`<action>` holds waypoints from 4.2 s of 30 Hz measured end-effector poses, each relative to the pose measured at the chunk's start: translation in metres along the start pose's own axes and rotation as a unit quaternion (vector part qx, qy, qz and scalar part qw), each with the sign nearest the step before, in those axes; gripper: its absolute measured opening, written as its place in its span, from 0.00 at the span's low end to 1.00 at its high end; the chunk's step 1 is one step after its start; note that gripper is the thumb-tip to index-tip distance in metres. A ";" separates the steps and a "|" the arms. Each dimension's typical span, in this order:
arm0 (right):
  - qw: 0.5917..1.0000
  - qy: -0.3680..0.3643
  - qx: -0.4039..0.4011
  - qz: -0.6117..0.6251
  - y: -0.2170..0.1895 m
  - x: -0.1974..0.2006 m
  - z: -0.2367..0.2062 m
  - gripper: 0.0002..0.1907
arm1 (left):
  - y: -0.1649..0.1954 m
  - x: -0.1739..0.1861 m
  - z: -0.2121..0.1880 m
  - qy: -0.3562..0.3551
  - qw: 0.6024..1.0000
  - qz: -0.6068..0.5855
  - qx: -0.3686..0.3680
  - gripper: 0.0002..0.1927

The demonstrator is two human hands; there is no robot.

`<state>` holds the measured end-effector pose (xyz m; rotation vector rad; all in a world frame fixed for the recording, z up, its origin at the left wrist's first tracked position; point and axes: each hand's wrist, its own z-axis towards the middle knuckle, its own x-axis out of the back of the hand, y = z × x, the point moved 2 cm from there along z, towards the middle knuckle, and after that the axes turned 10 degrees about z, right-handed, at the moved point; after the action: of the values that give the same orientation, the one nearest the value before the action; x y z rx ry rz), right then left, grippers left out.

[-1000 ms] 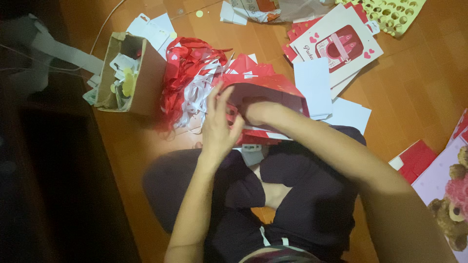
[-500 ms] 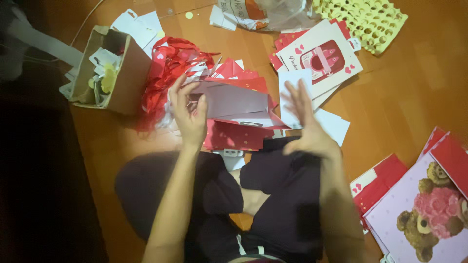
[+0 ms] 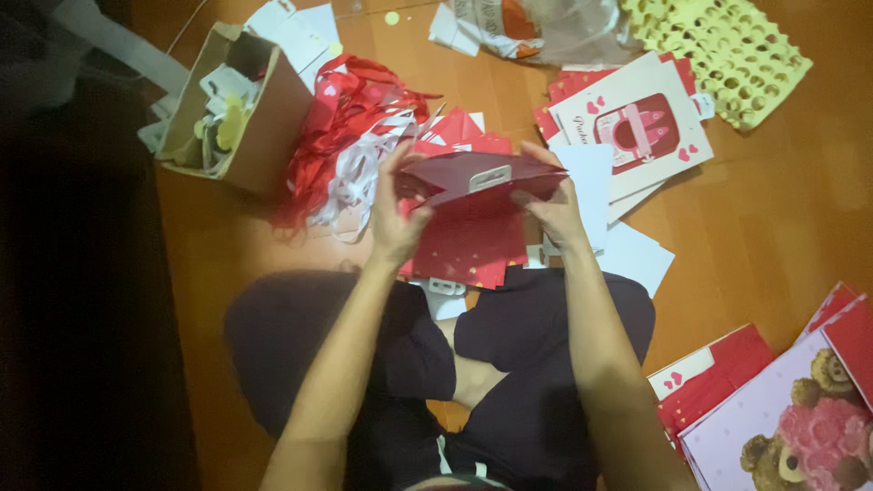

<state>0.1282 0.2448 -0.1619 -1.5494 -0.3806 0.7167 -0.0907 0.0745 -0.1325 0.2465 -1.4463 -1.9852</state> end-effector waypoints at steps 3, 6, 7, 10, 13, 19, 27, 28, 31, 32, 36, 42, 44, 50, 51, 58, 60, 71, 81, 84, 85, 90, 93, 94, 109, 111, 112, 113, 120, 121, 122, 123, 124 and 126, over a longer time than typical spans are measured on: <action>0.999 0.004 0.012 -0.050 0.019 -0.003 0.006 0.37 | -0.012 -0.011 0.001 0.028 0.990 0.141 -0.011 0.42; 0.999 0.027 -0.024 -0.038 0.029 -0.006 0.008 0.34 | -0.025 -0.017 0.004 0.056 0.988 0.132 0.061 0.39; 0.998 0.027 -0.026 -0.043 0.031 -0.008 0.009 0.31 | -0.030 -0.018 0.007 0.061 0.988 0.105 0.096 0.38; 0.998 0.051 -0.035 -0.004 0.034 -0.014 0.013 0.33 | -0.039 -0.023 0.011 0.078 0.985 0.066 0.139 0.33; 0.994 0.077 -0.050 -0.060 0.038 -0.022 0.018 0.29 | -0.044 -0.023 0.009 0.066 0.958 0.198 0.199 0.29; 0.961 0.106 -0.068 -0.245 0.043 -0.034 0.015 0.26 | -0.045 -0.014 0.000 0.070 0.928 0.334 0.147 0.31; 0.934 0.164 -0.047 -0.313 0.038 -0.032 0.008 0.21 | -0.048 -0.018 0.004 0.066 0.927 0.300 0.215 0.20; 0.937 0.169 -0.044 -0.302 0.038 -0.031 0.007 0.18 | -0.047 -0.020 0.006 0.063 0.925 0.290 0.239 0.18; 0.949 0.189 0.015 -0.251 0.036 -0.024 0.005 0.13 | -0.033 -0.023 0.014 0.197 0.926 0.317 0.061 0.16; 0.953 0.194 0.042 -0.229 0.035 -0.022 0.003 0.13 | -0.033 -0.025 0.016 0.183 0.950 0.237 0.084 0.14; 0.975 0.156 0.134 -0.081 0.032 -0.017 0.004 0.13 | -0.034 -0.036 0.020 0.139 0.979 0.029 0.146 0.09; 0.991 0.118 0.009 0.065 0.034 -0.024 0.007 0.25 | -0.035 -0.039 0.020 0.185 0.973 0.000 0.136 0.10; 0.986 0.132 -0.027 0.098 0.033 -0.026 0.005 0.27 | -0.034 -0.037 0.019 0.196 0.971 0.014 0.136 0.11; 0.991 0.096 0.009 0.098 0.023 -0.029 0.001 0.32 | -0.027 -0.037 0.016 0.203 0.963 0.083 0.159 0.12; 0.992 0.093 -0.042 0.076 0.025 -0.029 0.001 0.27 | -0.028 -0.036 0.015 0.207 0.958 0.082 0.180 0.13; 0.985 0.088 -0.141 0.055 0.037 -0.023 -0.001 0.25 | -0.030 -0.036 0.014 0.222 0.950 0.105 0.191 0.13; 0.984 0.088 -0.138 0.070 0.037 -0.022 -0.001 0.28 | -0.030 -0.036 0.014 0.227 0.951 0.081 0.195 0.12; 0.989 0.003 -0.118 0.085 0.028 -0.023 -0.002 0.27 | -0.030 -0.040 0.015 0.233 0.951 0.059 0.195 0.13; 0.952 0.269 -0.016 0.145 0.012 0.042 -0.003 0.24 | -0.030 -0.062 0.015 -0.062 0.963 0.014 0.262 0.22; 0.882 0.413 0.065 0.217 0.000 0.085 -0.008 0.19 | -0.021 -0.068 0.007 -0.189 0.958 0.194 0.093 0.22; 0.882 0.413 0.064 0.217 -0.001 0.095 -0.010 0.19 | -0.015 -0.069 0.004 -0.221 0.937 0.271 -0.005 0.22; 0.863 0.463 0.002 0.203 0.002 0.111 -0.019 0.20 | -0.003 -0.078 -0.019 -0.405 0.803 0.430 0.085 0.48; 0.882 0.449 -0.058 0.127 0.006 0.095 -0.018 0.22 | 0.002 -0.082 -0.042 -0.471 0.702 0.530 0.064 0.56; 0.879 0.465 -0.064 0.082 0.005 0.090 -0.020 0.23 | 0.002 -0.083 -0.050 -0.481 0.669 0.564 0.039 0.58; 0.871 0.323 0.136 -0.344 -0.005 0.007 -0.049 0.30 | 0.002 -0.073 -0.071 -0.481 0.719 0.502 0.018 0.44; 0.897 0.283 0.107 -0.321 -0.005 -0.009 -0.050 0.30 | 0.003 -0.070 -0.063 -0.477 0.749 0.460 0.003 0.31; 0.898 0.266 0.115 -0.331 -0.006 -0.016 -0.050 0.28 | 0.003 -0.067 -0.059 -0.475 0.763 0.439 -0.005 0.25; 0.899 0.248 0.123 -0.340 -0.007 -0.022 -0.051 0.27 | 0.002 -0.064 -0.056 -0.458 0.788 0.409 0.045 0.24; 0.882 0.120 0.269 -0.368 -0.001 -0.065 -0.090 0.18 | -0.001 -0.042 -0.040 -0.444 0.843 0.273 0.131 0.23; 0.879 0.085 0.281 -0.375 0.002 -0.073 -0.097 0.18 | -0.002 -0.040 -0.041 -0.447 0.847 0.245 0.150 0.24; 0.876 0.050 0.293 -0.381 0.006 -0.080 -0.105 0.17 | -0.003 -0.040 -0.042 -0.429 0.856 0.248 0.145 0.22; 0.874 0.025 0.291 -0.388 0.010 -0.087 -0.113 0.15 | -0.003 -0.039 -0.042 -0.411 0.865 0.252 0.139 0.20; 0.872 0.001 0.289 -0.395 0.013 -0.094 -0.121 0.14 | -0.002 -0.038 -0.042 -0.392 0.874 0.256 0.133 0.18; 0.867 -0.096 0.278 -0.402 0.023 -0.110 -0.128 0.11 | -0.001 -0.038 -0.044 -0.373 0.880 0.210 0.205 0.15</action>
<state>0.1246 0.0743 -0.1631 -0.6584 -0.8245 0.2660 -0.0398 0.0638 -0.1584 -0.6853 -2.1685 -1.4364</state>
